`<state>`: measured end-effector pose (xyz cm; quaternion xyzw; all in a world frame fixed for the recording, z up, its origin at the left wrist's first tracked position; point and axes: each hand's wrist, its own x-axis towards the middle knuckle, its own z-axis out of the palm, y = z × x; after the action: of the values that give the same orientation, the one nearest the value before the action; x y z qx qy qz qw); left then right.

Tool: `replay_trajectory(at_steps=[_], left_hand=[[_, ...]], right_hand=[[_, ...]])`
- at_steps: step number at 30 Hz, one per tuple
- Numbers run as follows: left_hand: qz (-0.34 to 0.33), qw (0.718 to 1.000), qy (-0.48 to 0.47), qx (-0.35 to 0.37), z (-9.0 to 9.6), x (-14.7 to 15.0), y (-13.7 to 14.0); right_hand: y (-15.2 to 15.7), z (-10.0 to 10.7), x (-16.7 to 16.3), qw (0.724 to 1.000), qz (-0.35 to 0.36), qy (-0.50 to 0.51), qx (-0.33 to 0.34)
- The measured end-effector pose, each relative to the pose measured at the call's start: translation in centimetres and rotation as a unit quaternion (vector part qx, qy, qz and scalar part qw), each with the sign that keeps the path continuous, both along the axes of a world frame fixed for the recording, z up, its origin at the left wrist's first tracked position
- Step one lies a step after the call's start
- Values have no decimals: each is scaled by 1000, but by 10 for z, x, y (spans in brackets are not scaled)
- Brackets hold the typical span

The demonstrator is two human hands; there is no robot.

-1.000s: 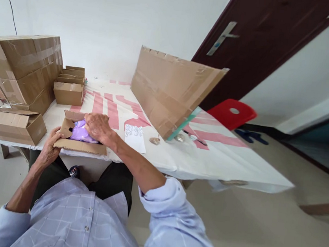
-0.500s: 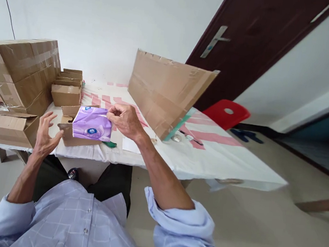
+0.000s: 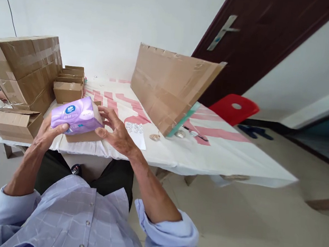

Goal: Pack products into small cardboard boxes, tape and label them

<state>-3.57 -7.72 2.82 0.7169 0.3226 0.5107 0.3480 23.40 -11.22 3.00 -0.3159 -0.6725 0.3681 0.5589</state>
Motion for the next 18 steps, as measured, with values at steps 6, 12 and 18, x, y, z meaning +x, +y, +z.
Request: replay_trajectory(at_steps=[6, 12, 18], left_hand=[[-72, 996, -22, -52, 2, 6, 8], [-79, 992, -58, -78, -19, 10, 24], [-33, 994, -32, -95, -44, 16, 42]], right_hand=[[13, -28, -18, 992, -81, 85, -42], [27, -52, -29, 977, -105, 110, -152], [52, -68, -31, 968, -143, 96, -184]])
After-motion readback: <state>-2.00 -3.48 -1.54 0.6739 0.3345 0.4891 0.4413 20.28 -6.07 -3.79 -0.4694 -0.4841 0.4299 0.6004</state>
